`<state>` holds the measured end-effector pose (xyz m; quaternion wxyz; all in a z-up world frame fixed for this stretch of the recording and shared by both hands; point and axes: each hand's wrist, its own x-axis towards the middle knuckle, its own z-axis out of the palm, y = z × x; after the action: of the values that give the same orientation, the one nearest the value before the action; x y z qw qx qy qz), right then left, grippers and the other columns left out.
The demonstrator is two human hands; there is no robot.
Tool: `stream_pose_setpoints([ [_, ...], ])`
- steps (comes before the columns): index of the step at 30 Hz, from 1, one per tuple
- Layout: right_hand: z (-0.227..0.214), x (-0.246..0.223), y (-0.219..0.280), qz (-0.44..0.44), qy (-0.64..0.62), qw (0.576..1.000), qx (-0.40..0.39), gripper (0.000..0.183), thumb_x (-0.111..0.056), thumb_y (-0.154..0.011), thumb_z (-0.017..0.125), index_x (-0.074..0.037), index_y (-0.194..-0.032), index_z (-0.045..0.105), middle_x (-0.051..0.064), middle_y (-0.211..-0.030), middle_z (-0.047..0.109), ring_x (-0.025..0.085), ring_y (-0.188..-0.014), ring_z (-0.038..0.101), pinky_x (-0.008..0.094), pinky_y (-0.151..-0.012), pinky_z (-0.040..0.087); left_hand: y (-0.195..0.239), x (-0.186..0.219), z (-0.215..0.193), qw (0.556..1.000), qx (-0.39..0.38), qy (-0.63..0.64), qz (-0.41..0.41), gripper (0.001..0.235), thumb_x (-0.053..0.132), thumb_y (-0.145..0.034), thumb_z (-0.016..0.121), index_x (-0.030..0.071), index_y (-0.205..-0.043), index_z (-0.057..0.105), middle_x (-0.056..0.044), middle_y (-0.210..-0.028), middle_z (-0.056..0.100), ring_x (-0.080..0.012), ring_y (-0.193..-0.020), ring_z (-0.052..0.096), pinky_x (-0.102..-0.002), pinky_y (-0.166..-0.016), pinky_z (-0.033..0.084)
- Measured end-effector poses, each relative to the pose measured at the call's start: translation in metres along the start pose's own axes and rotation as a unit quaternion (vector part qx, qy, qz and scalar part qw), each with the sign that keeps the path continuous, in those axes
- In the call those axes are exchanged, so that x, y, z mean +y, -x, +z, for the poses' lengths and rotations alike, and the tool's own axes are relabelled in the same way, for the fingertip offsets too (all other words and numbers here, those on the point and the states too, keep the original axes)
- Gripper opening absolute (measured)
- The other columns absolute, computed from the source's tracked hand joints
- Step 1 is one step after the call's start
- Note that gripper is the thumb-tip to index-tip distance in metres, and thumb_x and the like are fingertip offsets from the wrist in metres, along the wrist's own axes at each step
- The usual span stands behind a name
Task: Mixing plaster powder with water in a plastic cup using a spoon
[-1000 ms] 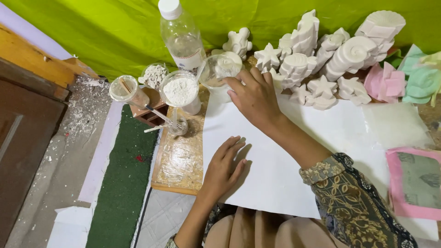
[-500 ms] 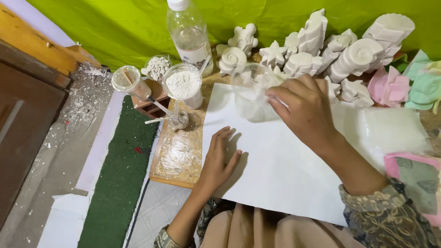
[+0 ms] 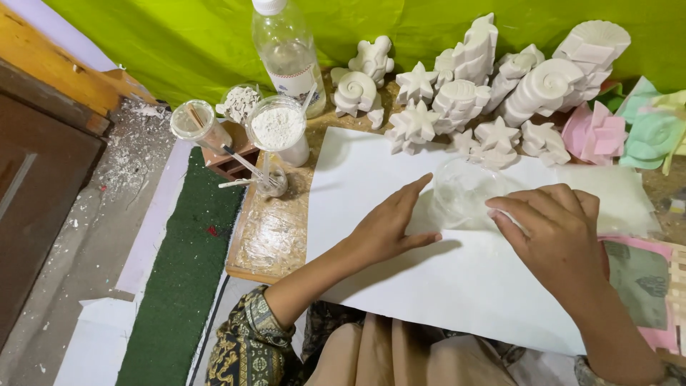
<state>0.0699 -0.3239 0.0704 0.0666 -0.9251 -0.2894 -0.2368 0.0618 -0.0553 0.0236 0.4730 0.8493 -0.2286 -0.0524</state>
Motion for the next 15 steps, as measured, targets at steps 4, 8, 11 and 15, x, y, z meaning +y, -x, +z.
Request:
stream_pose_setpoints([
  [4,-0.003,-0.001,0.004,0.001,0.002,1.0,-0.009,0.01,-0.027,-0.097,0.079,-0.028,-0.107,0.078,-0.014,-0.104,0.073,0.015,-0.098,0.061,0.037,-0.096,0.036,-0.013,-0.014,0.024,1.0,0.008,-0.011,0.02,0.091,0.047,-0.089,0.068,0.004,-0.157,0.023,-0.019,-0.156,0.045,-0.0374,-0.141,0.047,-0.044,-0.111,0.043],
  [8,-0.001,0.001,0.006,0.001,0.005,1.0,-0.018,0.018,-0.03,-0.095,0.079,-0.03,-0.114,0.078,-0.013,-0.106,0.073,0.015,-0.101,0.06,0.037,-0.091,0.038,-0.018,-0.014,0.028,0.999,0.029,0.012,-0.009,0.079,0.041,-0.091,0.067,0.007,-0.153,0.03,-0.024,-0.146,0.054,-0.0404,-0.124,0.061,-0.043,-0.093,0.053],
  [11,0.0,0.0,0.006,0.012,0.011,0.999,-0.03,0.037,-0.04,-0.089,0.08,-0.028,-0.124,0.075,-0.012,-0.107,0.073,0.015,-0.101,0.061,0.037,-0.091,0.039,-0.019,-0.019,0.032,0.999,0.036,0.003,-0.014,0.078,0.045,-0.09,0.066,0.006,-0.15,0.034,-0.023,-0.145,0.055,-0.0421,-0.125,0.06,-0.045,-0.091,0.053],
  [15,0.0,-0.004,0.004,0.059,0.024,0.996,-0.059,0.087,-0.061,-0.078,0.076,-0.011,-0.148,0.059,-0.008,-0.121,0.072,0.022,-0.102,0.064,0.043,-0.094,0.049,-0.02,-0.02,0.035,0.999,0.029,0.014,-0.026,0.077,0.049,-0.088,0.065,0.011,-0.149,0.035,-0.016,-0.15,0.052,-0.0363,-0.123,0.063,-0.046,-0.089,0.055],
])
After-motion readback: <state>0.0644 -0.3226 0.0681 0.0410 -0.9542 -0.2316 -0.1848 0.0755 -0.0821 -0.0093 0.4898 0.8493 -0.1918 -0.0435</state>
